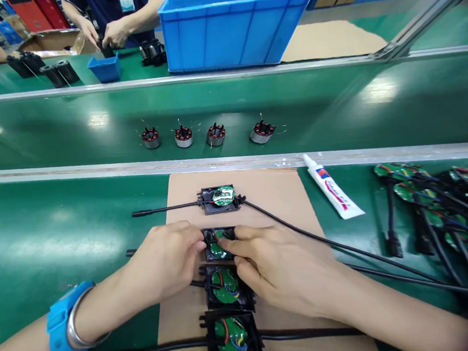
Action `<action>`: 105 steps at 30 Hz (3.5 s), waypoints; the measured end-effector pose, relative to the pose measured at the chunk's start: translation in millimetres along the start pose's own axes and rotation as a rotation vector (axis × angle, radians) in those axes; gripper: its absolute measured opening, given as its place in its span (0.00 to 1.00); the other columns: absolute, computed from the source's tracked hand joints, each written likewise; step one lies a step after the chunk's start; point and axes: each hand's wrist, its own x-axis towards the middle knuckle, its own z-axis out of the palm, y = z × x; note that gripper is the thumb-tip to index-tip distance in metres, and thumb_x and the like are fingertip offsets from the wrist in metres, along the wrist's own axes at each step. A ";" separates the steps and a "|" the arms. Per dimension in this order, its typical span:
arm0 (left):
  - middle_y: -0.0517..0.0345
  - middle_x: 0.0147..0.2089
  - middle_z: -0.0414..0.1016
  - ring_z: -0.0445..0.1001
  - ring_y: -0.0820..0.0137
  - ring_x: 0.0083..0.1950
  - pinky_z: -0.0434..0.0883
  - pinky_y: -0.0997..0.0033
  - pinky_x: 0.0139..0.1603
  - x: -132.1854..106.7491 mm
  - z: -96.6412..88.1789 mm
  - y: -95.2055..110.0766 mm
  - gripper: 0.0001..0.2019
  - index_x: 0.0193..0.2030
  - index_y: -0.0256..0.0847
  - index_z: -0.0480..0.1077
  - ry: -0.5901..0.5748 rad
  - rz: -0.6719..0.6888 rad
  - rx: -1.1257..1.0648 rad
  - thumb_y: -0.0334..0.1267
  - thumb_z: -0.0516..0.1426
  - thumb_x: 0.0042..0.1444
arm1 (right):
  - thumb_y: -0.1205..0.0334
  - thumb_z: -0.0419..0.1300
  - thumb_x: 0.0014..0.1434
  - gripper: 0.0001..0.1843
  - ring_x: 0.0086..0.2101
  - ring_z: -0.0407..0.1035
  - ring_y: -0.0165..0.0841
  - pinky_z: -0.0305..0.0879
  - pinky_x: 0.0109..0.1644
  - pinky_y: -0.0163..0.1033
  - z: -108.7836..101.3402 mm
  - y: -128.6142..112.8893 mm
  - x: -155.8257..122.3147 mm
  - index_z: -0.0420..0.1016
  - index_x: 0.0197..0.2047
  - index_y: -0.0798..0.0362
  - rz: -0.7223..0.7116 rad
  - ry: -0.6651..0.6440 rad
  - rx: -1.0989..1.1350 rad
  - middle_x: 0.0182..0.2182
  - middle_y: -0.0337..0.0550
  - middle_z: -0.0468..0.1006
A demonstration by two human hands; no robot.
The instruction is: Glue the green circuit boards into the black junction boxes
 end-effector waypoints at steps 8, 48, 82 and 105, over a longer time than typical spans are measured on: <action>0.50 0.28 0.67 0.68 0.62 0.27 0.66 0.66 0.22 -12.3 25.2 30.1 0.11 0.33 0.34 0.68 -0.037 0.177 0.879 0.21 0.47 0.49 | 0.62 0.47 0.61 0.21 0.36 0.73 0.37 0.60 0.37 0.42 0.0 -3.1 -0.8 0.76 0.50 0.47 0.008 0.001 -0.032 0.36 0.40 0.75; 0.55 0.42 0.71 0.66 0.65 0.40 0.62 0.63 0.45 -1.7 30.5 17.9 0.18 0.53 0.37 0.65 -0.018 0.282 0.170 0.24 0.49 0.56 | 0.71 0.47 0.60 0.09 0.28 0.66 0.33 0.49 0.31 0.40 20.3 15.4 -7.9 0.66 0.33 0.54 0.072 0.096 -0.092 0.29 0.42 0.71; 0.50 0.42 0.70 0.67 0.61 0.44 0.66 0.60 0.47 39.9 -4.2 -35.6 0.07 0.38 0.34 0.68 0.147 -0.064 0.129 0.36 0.59 0.57 | 0.67 0.55 0.56 0.11 0.36 0.69 0.37 0.67 0.40 0.41 15.5 66.4 21.4 0.67 0.44 0.60 0.070 0.551 0.164 0.34 0.49 0.75; 0.52 0.37 0.73 0.76 0.59 0.34 0.74 0.60 0.32 47.3 -20.4 4.2 0.14 0.41 0.37 0.70 -0.091 -0.128 0.410 0.35 0.44 0.65 | 0.68 0.50 0.56 0.15 0.36 0.69 0.36 0.54 0.35 0.39 -42.5 35.7 47.7 0.77 0.41 0.54 -0.019 0.139 -0.220 0.37 0.47 0.76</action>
